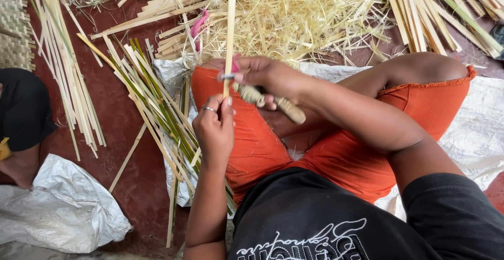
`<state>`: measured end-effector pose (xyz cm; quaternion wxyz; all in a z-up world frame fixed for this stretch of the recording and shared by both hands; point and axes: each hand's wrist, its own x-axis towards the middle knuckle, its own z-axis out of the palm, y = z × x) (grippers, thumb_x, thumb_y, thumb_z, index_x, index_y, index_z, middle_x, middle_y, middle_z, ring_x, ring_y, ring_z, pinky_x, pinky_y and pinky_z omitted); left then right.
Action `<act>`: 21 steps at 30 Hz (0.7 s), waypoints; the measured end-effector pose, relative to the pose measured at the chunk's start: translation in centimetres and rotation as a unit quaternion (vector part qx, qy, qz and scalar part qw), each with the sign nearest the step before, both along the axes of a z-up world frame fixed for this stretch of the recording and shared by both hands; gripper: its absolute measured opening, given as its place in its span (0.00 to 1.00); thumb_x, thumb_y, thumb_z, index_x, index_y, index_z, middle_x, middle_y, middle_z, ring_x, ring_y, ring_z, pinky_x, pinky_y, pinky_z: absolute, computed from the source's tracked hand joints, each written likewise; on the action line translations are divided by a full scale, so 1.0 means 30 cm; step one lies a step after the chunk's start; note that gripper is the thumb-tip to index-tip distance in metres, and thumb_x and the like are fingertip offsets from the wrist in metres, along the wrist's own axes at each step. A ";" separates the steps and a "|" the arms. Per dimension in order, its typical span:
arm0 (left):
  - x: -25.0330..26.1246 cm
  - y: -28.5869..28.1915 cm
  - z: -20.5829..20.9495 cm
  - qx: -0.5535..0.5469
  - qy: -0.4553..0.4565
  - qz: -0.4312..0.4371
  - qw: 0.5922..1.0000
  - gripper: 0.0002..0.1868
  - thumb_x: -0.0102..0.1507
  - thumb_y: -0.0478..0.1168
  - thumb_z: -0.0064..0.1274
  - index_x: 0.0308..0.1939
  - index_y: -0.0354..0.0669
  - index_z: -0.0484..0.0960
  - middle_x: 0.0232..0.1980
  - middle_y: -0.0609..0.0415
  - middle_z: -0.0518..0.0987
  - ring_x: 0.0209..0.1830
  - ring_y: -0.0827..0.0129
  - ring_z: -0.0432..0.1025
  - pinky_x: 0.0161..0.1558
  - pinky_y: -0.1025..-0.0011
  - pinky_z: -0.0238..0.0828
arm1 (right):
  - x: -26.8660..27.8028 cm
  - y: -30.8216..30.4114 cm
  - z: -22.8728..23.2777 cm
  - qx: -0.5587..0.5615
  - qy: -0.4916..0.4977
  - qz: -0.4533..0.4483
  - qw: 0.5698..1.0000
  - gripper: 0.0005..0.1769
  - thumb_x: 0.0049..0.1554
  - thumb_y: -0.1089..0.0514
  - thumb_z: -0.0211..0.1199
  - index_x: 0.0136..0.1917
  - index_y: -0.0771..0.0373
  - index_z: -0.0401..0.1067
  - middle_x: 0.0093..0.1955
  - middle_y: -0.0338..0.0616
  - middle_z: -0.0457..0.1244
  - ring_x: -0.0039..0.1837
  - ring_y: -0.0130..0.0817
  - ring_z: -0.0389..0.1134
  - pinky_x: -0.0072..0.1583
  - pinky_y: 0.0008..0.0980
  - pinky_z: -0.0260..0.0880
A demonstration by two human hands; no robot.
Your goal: The person shaves thin bamboo strips using a small knife while sitting on the floor.
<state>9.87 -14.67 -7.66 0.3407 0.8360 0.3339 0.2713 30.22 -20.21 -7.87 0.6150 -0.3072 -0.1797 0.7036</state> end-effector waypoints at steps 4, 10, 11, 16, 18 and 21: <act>0.039 0.009 0.045 0.002 -0.004 0.022 1.000 0.05 0.69 0.30 0.51 0.41 0.36 0.82 0.24 0.50 0.80 0.18 0.66 0.75 0.24 0.70 0.72 | -0.048 -0.005 0.080 0.011 -0.061 0.032 0.998 0.10 0.67 0.63 0.51 0.59 0.66 0.67 0.25 0.43 0.61 0.18 0.20 0.57 0.19 0.17 0.62; 0.046 0.004 0.050 0.009 0.001 0.020 1.000 0.06 0.70 0.32 0.49 0.42 0.37 0.82 0.24 0.51 0.80 0.17 0.66 0.75 0.22 0.70 0.72 | -0.057 0.002 0.062 0.005 -0.037 -0.004 0.999 0.04 0.66 0.65 0.53 0.53 0.65 0.68 0.24 0.41 0.60 0.17 0.21 0.56 0.18 0.17 0.60; 0.043 0.005 0.048 0.017 0.002 0.018 1.000 0.06 0.71 0.33 0.50 0.42 0.38 0.82 0.24 0.51 0.80 0.18 0.65 0.75 0.22 0.70 0.72 | -0.062 0.004 0.045 0.003 -0.028 -0.008 1.000 0.05 0.66 0.64 0.52 0.53 0.65 0.69 0.24 0.40 0.59 0.17 0.21 0.56 0.18 0.17 0.60; 0.009 -0.011 -0.006 0.018 0.015 0.016 1.000 0.06 0.70 0.33 0.51 0.40 0.39 0.82 0.23 0.51 0.80 0.18 0.64 0.75 0.22 0.70 0.72 | -0.025 0.024 -0.023 -0.014 0.009 -0.052 0.999 0.05 0.67 0.64 0.51 0.54 0.66 0.67 0.26 0.44 0.61 0.17 0.22 0.56 0.18 0.18 0.59; 0.001 -0.031 -0.013 0.019 0.021 0.013 1.000 0.06 0.70 0.35 0.52 0.39 0.41 0.82 0.23 0.52 0.79 0.18 0.63 0.76 0.22 0.69 0.73 | 0.017 0.025 -0.024 -0.018 0.047 -0.093 0.994 0.06 0.68 0.64 0.51 0.56 0.65 0.67 0.27 0.45 0.61 0.17 0.23 0.55 0.17 0.20 0.57; 0.003 -0.048 0.009 0.041 0.065 -0.002 0.997 0.07 0.72 0.35 0.48 0.40 0.39 0.79 0.27 0.54 0.80 0.22 0.71 0.74 0.23 0.73 0.68 | 0.012 0.001 0.005 -0.042 0.006 -0.057 0.997 0.14 0.68 0.64 0.52 0.65 0.65 0.72 0.36 0.45 0.66 0.21 0.22 0.57 0.19 0.20 0.60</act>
